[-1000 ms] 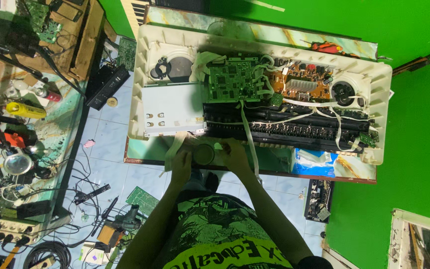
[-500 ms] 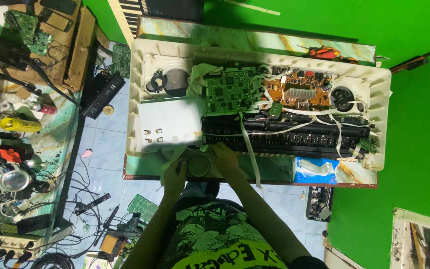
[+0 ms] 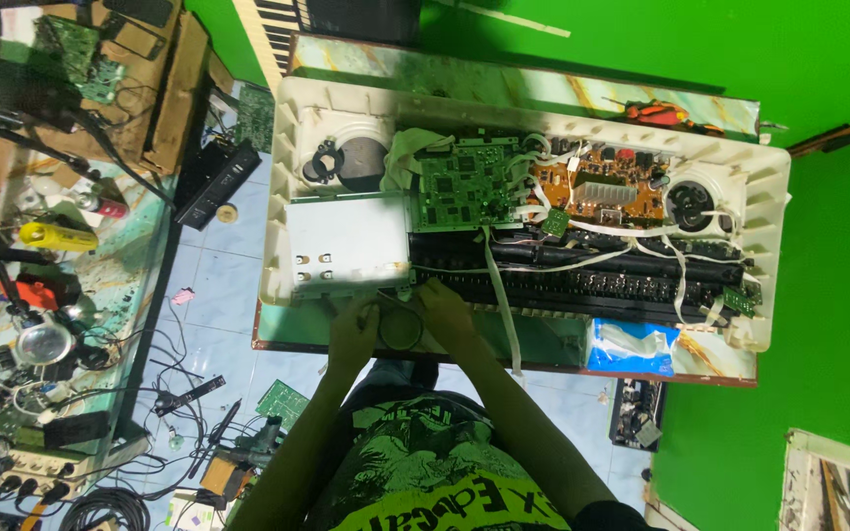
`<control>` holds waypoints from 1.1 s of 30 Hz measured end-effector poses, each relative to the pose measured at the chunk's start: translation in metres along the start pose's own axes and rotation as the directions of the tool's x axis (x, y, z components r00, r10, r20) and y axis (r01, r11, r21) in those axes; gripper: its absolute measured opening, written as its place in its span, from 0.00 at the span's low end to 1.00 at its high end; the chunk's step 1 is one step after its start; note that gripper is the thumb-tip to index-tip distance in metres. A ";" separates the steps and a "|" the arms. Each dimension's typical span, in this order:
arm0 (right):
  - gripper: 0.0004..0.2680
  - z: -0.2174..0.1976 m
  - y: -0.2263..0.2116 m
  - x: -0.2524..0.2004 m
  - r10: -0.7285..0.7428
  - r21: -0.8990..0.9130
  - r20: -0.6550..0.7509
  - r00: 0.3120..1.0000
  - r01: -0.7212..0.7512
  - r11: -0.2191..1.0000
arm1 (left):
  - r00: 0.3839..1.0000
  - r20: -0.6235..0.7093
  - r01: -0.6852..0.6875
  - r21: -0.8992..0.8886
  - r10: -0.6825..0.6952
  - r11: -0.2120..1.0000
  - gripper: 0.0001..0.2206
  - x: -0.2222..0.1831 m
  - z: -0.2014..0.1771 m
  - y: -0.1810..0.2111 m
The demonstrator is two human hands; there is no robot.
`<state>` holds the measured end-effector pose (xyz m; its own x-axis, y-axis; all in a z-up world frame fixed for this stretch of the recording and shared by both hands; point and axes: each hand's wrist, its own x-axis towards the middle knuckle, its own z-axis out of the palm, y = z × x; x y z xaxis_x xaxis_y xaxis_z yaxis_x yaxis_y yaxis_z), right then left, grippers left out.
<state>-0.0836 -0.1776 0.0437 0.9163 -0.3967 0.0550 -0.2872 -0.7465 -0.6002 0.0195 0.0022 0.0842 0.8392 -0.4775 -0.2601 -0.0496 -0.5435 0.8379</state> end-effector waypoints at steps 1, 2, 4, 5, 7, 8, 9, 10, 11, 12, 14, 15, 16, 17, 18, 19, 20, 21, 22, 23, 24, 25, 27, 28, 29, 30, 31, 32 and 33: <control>0.05 -0.003 -0.003 0.002 -0.010 -0.004 0.005 1.000 0.010 1.000 | 0.996 -0.026 -0.083 -0.023 0.083 0.996 0.10 0.000 -0.002 -0.001; 0.05 -0.008 -0.003 0.003 -0.019 -0.011 0.009 1.000 0.019 1.000 | 0.985 -0.052 -0.169 -0.045 0.167 0.985 0.10 0.000 -0.002 -0.001; 0.06 -0.021 -0.005 0.000 0.012 0.018 -0.005 1.000 -0.012 1.000 | 0.945 -0.101 -0.317 -0.059 0.311 0.946 0.09 -0.002 -0.002 -0.004; 0.06 -0.031 -0.004 -0.004 0.053 0.055 -0.022 0.998 -0.052 0.997 | 0.921 -0.122 -0.379 -0.052 0.371 0.924 0.09 -0.003 -0.003 -0.006; 0.07 -0.044 -0.007 -0.010 0.087 0.104 -0.054 0.995 -0.081 0.991 | 0.920 -0.133 -0.378 -0.049 0.369 0.924 0.09 -0.011 -0.001 -0.008; 0.06 -0.048 -0.011 -0.010 0.086 0.122 -0.075 0.994 -0.076 0.990 | 0.944 -0.117 -0.316 -0.048 0.309 0.947 0.09 -0.016 -0.003 -0.009; 0.07 -0.051 -0.015 -0.011 0.084 0.140 -0.095 0.992 -0.071 0.988 | 0.964 -0.101 -0.253 -0.046 0.247 0.966 0.09 -0.021 -0.005 -0.010; 0.07 -0.053 -0.019 -0.011 0.065 0.194 -0.079 0.995 -0.049 0.980 | 0.952 -0.117 -0.288 -0.049 0.281 0.956 0.08 -0.025 -0.007 -0.010; 0.07 -0.052 -0.023 -0.011 0.045 0.248 -0.064 0.997 -0.028 0.968 | 0.940 -0.133 -0.323 -0.051 0.314 0.945 0.08 -0.029 -0.008 -0.010; 0.07 -0.049 -0.027 -0.011 0.023 0.302 -0.053 0.998 -0.006 0.953 | 0.925 -0.150 -0.361 -0.050 0.350 0.931 0.08 -0.032 -0.009 -0.011; 0.07 -0.039 -0.030 -0.014 0.000 0.275 0.075 0.997 -0.021 0.961 | 0.928 -0.174 -0.345 -0.062 0.330 0.937 0.07 -0.041 -0.009 -0.011; 0.07 -0.031 -0.030 -0.013 -0.011 0.260 0.138 0.990 -0.025 0.965 | 0.928 -0.187 -0.339 -0.068 0.322 0.938 0.07 -0.043 -0.010 -0.010; 0.07 -0.023 -0.028 -0.017 -0.078 0.240 0.117 0.990 0.048 0.970 | 0.891 -0.226 -0.411 -0.029 0.394 0.911 0.07 -0.046 -0.010 -0.010; 0.07 -0.014 -0.025 -0.022 -0.145 0.218 0.098 0.985 0.121 0.968 | 0.846 -0.260 -0.478 0.012 0.465 0.878 0.07 -0.049 -0.011 -0.010; 0.07 -0.006 -0.022 -0.024 -0.214 0.195 0.080 0.973 0.196 0.961 | 0.794 -0.292 -0.542 0.057 0.534 0.838 0.06 -0.051 -0.014 -0.007; 0.08 0.001 -0.019 -0.026 -0.193 0.147 0.120 0.974 0.175 0.974 | 0.866 -0.268 -0.438 0.001 0.422 0.899 0.07 -0.055 -0.015 -0.004; 0.08 0.007 -0.016 -0.027 -0.172 0.098 0.161 0.972 0.158 0.983 | 0.923 -0.239 -0.323 -0.053 0.302 0.945 0.07 -0.061 -0.016 0.000; 0.08 0.011 -0.014 -0.028 -0.150 0.047 0.200 0.968 0.143 0.989 | 0.963 -0.202 -0.202 -0.104 0.178 0.974 0.07 -0.065 -0.017 0.003; 0.08 0.013 -0.014 -0.029 -0.141 0.056 0.161 0.977 0.134 0.989 | 0.963 -0.207 -0.200 -0.106 0.175 0.974 0.07 -0.069 -0.019 0.006; 0.08 0.013 -0.015 -0.030 -0.132 0.066 0.121 0.984 0.125 0.990 | 0.962 -0.211 -0.198 -0.109 0.172 0.974 0.07 -0.072 -0.021 0.007; 0.07 0.011 -0.016 -0.032 -0.119 0.075 0.080 0.990 0.113 0.991 | 0.962 -0.213 -0.197 -0.112 0.170 0.974 0.07 -0.075 -0.022 0.007; 0.07 0.008 -0.018 -0.032 -0.130 0.051 0.100 0.986 0.125 0.991 | 0.953 -0.226 -0.232 -0.112 0.203 0.966 0.07 -0.077 -0.022 0.006; 0.07 -0.002 -0.025 -0.031 -0.142 0.005 0.139 0.980 0.143 0.990 | 0.932 -0.245 -0.300 -0.109 0.267 0.948 0.07 -0.080 -0.022 0.001; 0.07 -0.006 -0.028 -0.030 -0.106 0.001 0.154 0.982 0.107 0.994 | 0.912 -0.264 -0.352 -0.106 0.315 0.930 0.07 -0.081 -0.021 -0.001; 0.07 -0.012 -0.031 -0.030 -0.070 -0.003 0.170 0.983 0.071 0.997 | 0.888 -0.283 -0.403 -0.102 0.362 0.910 0.07 -0.082 -0.021 -0.003; 0.07 -0.015 -0.034 -0.030 -0.034 -0.007 0.184 0.982 0.036 0.999 | 0.862 -0.302 -0.453 -0.095 0.408 0.886 0.07 -0.082 -0.021 -0.004; 0.07 -0.017 -0.035 -0.030 -0.077 0.111 0.118 0.990 0.063 0.992 | 0.879 -0.290 -0.424 -0.108 0.380 0.899 0.07 -0.084 -0.022 -0.005; 0.07 -0.019 -0.033 -0.031 -0.110 0.225 0.050 0.993 0.096 0.970 | 0.895 -0.277 -0.393 -0.120 0.349 0.912 0.07 -0.085 -0.023 -0.005; 0.08 -0.020 -0.030 -0.032 -0.136 0.333 -0.021 0.991 0.135 0.933 | 0.911 -0.264 -0.361 -0.133 0.318 0.923 0.07 -0.087 -0.024 -0.005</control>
<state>-0.1097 -0.1534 0.0758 0.9406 -0.3031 0.1528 -0.0514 -0.5722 -0.8185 -0.0398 0.0628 0.1144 0.8915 -0.4252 0.1562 -0.2766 -0.2377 0.9311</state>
